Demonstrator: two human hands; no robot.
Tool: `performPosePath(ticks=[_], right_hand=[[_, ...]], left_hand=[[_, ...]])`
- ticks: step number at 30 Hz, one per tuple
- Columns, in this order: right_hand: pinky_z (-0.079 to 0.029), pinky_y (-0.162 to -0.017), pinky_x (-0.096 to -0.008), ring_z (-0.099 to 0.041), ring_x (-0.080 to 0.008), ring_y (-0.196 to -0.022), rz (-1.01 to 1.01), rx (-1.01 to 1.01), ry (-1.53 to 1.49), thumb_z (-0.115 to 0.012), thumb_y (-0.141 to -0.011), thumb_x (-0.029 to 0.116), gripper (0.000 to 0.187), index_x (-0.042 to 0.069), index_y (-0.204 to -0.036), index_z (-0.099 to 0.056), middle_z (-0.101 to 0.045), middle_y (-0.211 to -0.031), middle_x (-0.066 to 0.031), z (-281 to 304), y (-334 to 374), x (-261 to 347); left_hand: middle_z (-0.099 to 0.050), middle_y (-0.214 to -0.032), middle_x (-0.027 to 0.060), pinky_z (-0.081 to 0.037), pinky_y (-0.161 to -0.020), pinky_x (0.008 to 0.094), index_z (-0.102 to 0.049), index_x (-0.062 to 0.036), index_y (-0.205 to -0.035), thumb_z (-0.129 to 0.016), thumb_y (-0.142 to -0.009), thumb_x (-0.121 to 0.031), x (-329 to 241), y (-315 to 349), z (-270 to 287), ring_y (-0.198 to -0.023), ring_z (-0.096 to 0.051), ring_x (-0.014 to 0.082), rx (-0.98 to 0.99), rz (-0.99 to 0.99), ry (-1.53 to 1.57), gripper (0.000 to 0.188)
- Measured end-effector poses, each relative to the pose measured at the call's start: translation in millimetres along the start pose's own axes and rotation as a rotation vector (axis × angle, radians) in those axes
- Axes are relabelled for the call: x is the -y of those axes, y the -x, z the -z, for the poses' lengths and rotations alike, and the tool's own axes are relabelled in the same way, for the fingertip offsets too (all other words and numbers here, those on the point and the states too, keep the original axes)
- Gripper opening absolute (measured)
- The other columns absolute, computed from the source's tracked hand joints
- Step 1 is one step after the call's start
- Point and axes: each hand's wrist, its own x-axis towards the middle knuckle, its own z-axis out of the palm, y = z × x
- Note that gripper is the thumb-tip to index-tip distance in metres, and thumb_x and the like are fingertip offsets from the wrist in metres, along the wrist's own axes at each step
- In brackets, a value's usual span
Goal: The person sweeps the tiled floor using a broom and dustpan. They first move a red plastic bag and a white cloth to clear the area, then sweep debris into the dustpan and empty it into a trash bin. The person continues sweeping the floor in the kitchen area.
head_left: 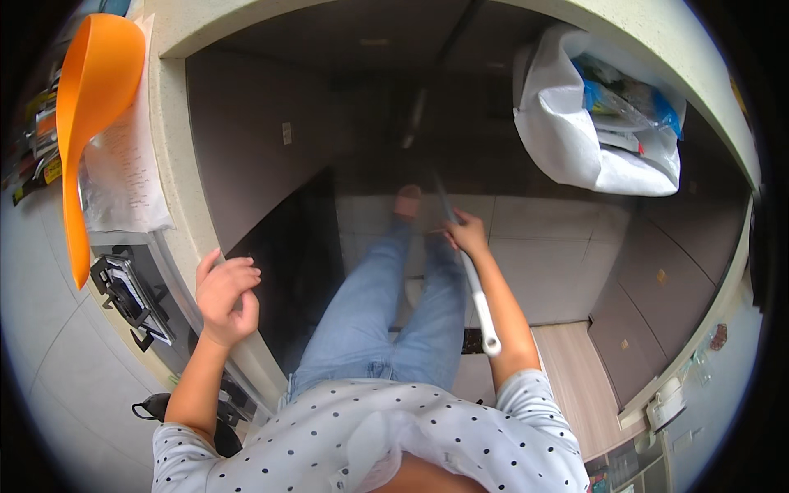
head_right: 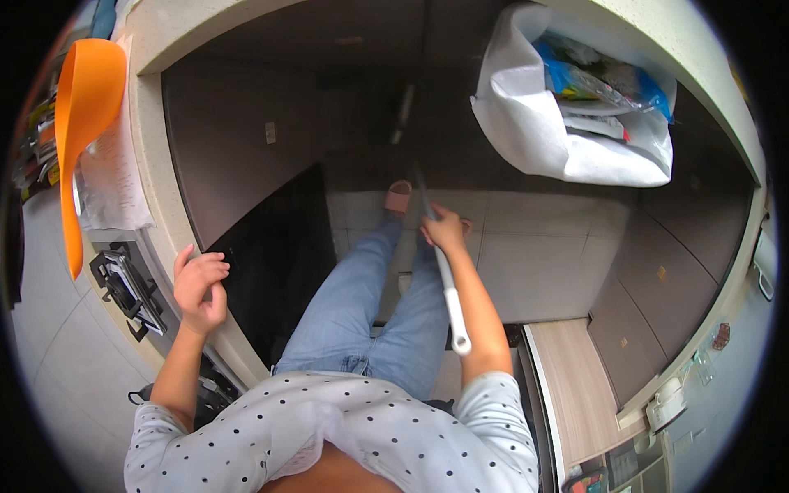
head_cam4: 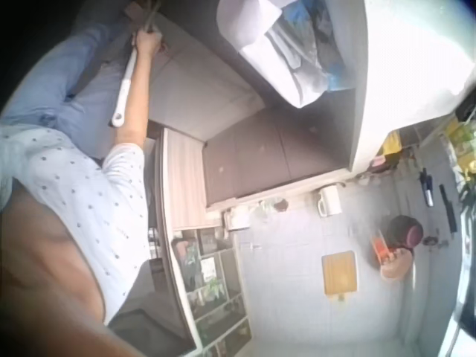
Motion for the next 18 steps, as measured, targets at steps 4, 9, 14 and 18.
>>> performPosePath(ticks=[4,9,14,18], right_hand=[[-0.035,-0.032,-0.0217,-0.043,-0.0087,-0.035,-0.004,0.071,-0.177,-0.054,-0.073,0.001,0.05,0.001,-0.121,-0.042,-0.053,-0.053,-0.0061,17.3,72.7,8.5],[-0.039,-0.036,-0.0232,-0.049,-0.0086,-0.041,0.029,0.158,-0.117,-0.056,-0.072,0.003,0.03,0.0,-0.102,-0.056,-0.056,-0.057,-0.0062,-20.4,18.4,15.1],[-0.038,-0.034,-0.0246,-0.047,-0.0099,-0.037,0.068,0.037,0.092,-0.053,-0.074,0.006,0.033,0.0,-0.107,-0.055,-0.053,-0.051,-0.0065,56.0,58.8,-62.0],[-0.036,-0.034,-0.023,-0.044,-0.0083,-0.037,-0.08,-0.106,-0.189,-0.052,-0.073,0.0,0.047,-0.001,-0.119,-0.044,-0.05,-0.049,-0.0047,88.9,123.8,-87.7]], left_hand=[[-0.058,-0.068,0.0068,-0.031,-0.092,0.0409,-0.053,-0.0042,-0.065,-0.044,-0.058,0.007,-5.5,0.1,0.4,-0.074,-0.06,0.0222,-0.003,-0.005,-0.002,0.016],[-0.058,-0.069,0.0073,-0.035,-0.089,0.0402,-0.054,-0.0043,-0.067,-0.046,-0.058,0.006,-8.2,-7.4,-4.6,-0.072,-0.059,0.0216,-0.056,-0.051,-0.057,0.016],[-0.058,-0.071,0.0073,-0.036,-0.088,0.0405,-0.053,-0.0032,-0.068,-0.046,-0.061,0.006,-4.8,1.1,-2.1,-0.073,-0.057,0.0216,-0.068,-0.039,-0.084,0.014],[-0.057,-0.07,0.0073,-0.036,-0.089,0.0403,-0.053,-0.003,-0.068,-0.046,-0.061,0.005,-10.3,-0.3,-2.9,-0.071,-0.057,0.0213,-0.054,-0.065,-0.098,0.012]])
